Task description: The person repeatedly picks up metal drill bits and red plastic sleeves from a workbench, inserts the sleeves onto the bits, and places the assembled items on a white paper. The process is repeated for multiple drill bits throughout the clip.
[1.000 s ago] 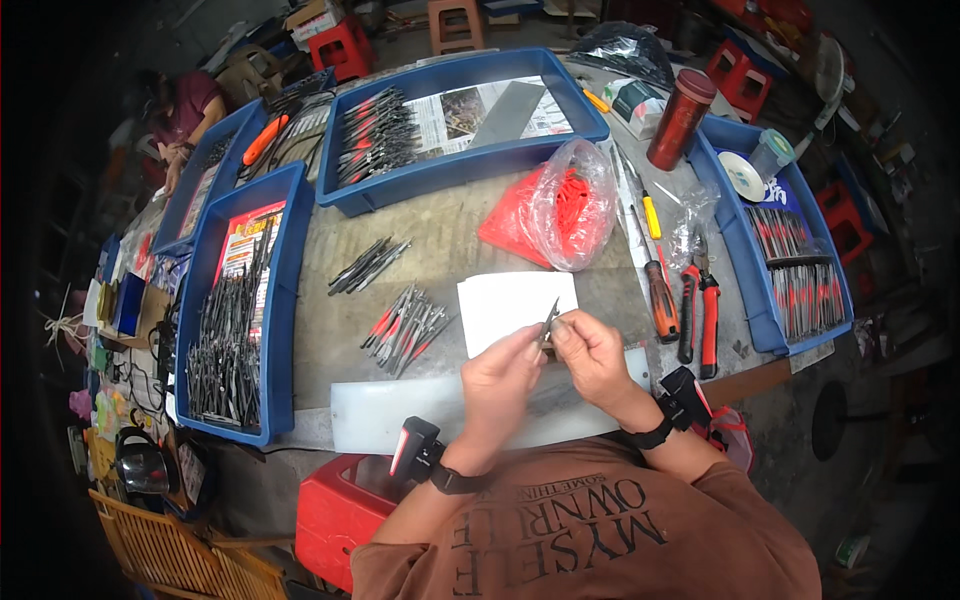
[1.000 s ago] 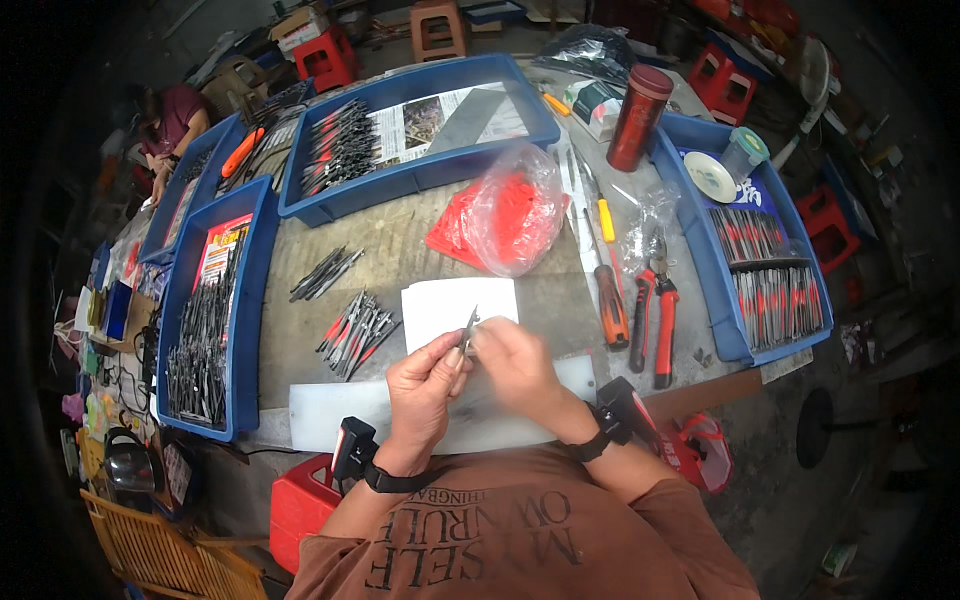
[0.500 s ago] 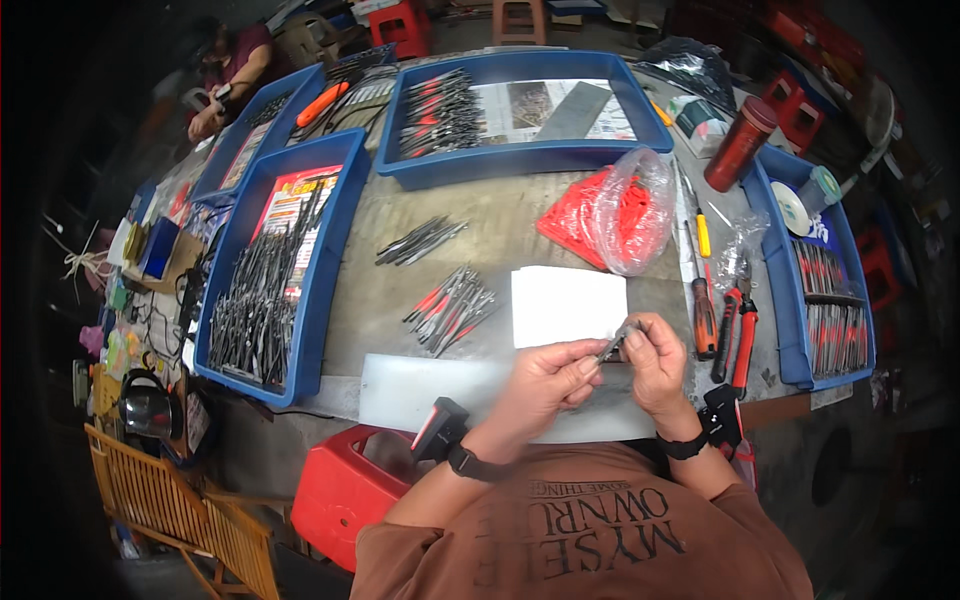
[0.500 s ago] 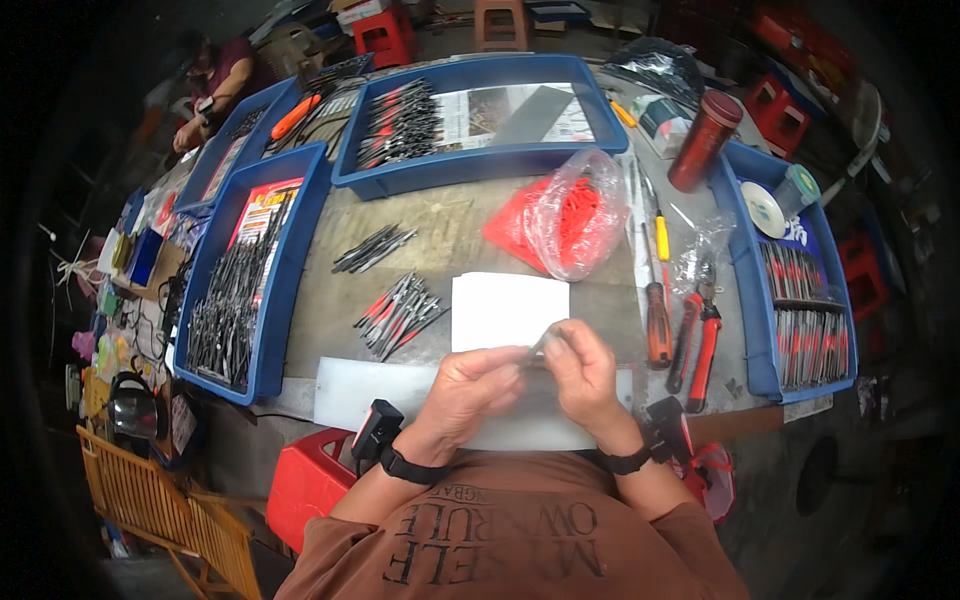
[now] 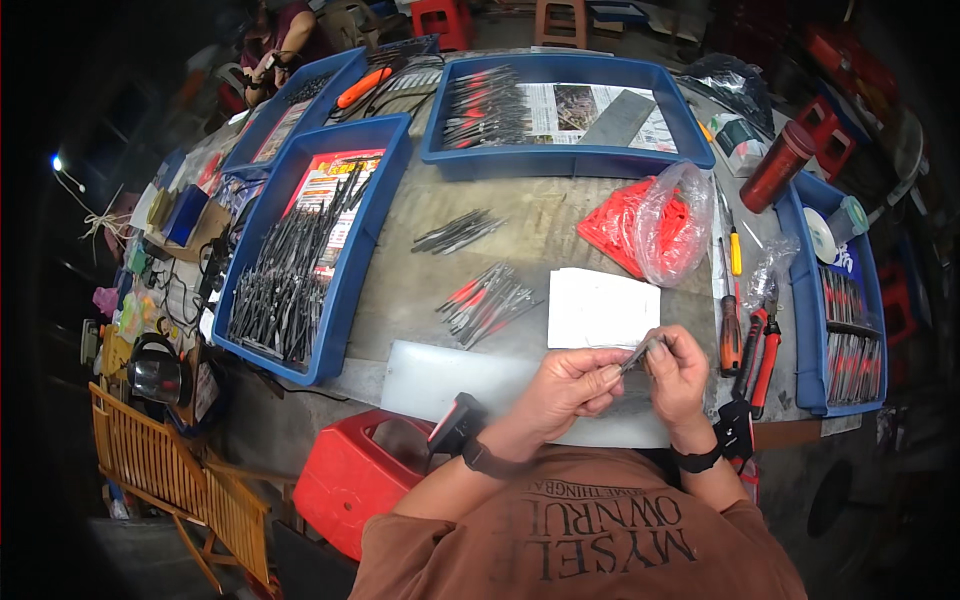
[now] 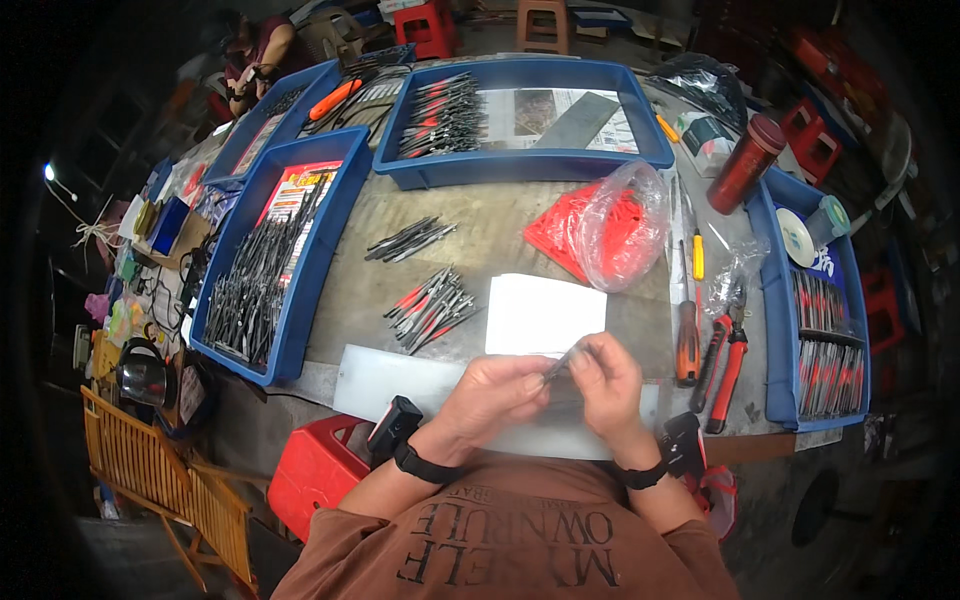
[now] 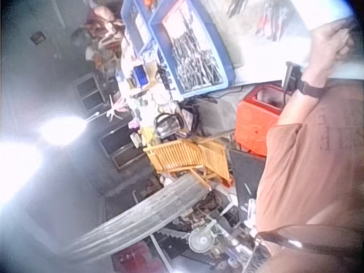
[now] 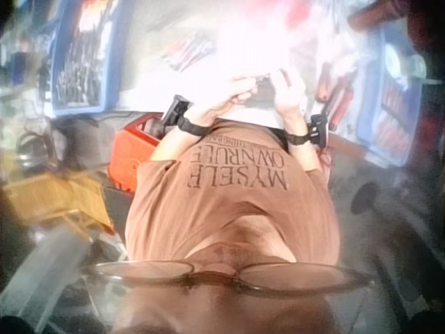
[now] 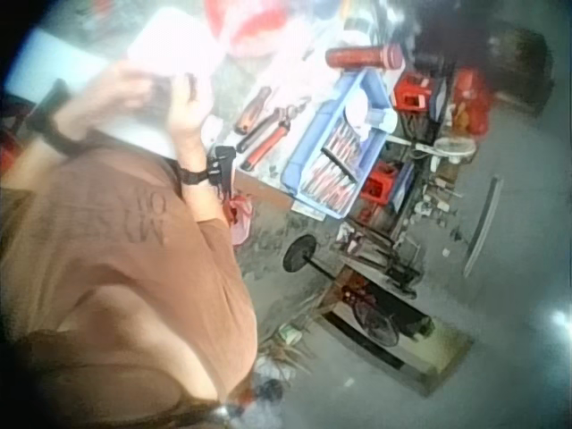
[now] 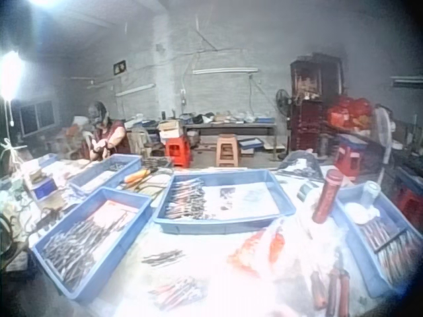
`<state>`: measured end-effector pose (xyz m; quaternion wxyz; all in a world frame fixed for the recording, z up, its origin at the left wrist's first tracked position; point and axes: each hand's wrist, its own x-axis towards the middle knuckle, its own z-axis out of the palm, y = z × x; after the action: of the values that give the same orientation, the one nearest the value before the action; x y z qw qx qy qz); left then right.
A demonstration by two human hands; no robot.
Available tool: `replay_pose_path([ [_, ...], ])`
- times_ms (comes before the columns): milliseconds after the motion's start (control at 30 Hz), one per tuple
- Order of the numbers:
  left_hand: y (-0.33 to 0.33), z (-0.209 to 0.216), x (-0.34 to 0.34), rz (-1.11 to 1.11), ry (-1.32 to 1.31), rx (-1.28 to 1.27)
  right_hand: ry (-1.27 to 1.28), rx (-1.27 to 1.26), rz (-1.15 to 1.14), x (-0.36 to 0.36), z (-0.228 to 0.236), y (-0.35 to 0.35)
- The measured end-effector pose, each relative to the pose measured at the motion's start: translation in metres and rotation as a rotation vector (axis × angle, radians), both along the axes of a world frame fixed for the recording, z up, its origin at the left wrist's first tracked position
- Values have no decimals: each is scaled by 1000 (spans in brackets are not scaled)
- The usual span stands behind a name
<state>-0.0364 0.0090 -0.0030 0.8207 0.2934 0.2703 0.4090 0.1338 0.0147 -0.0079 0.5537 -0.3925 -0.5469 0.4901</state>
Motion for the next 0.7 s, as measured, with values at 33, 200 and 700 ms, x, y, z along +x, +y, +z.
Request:
replay_pose_path([
  [33,0,1,0,25,71,44,-13,-34,25,0,0,1],
  [200,1,7,-15,242,564,421,-4,57,21,-3,-1,2],
  [700,50,-23,-85,654,1622,1060,54,-63,-159,8,-9,7],
])
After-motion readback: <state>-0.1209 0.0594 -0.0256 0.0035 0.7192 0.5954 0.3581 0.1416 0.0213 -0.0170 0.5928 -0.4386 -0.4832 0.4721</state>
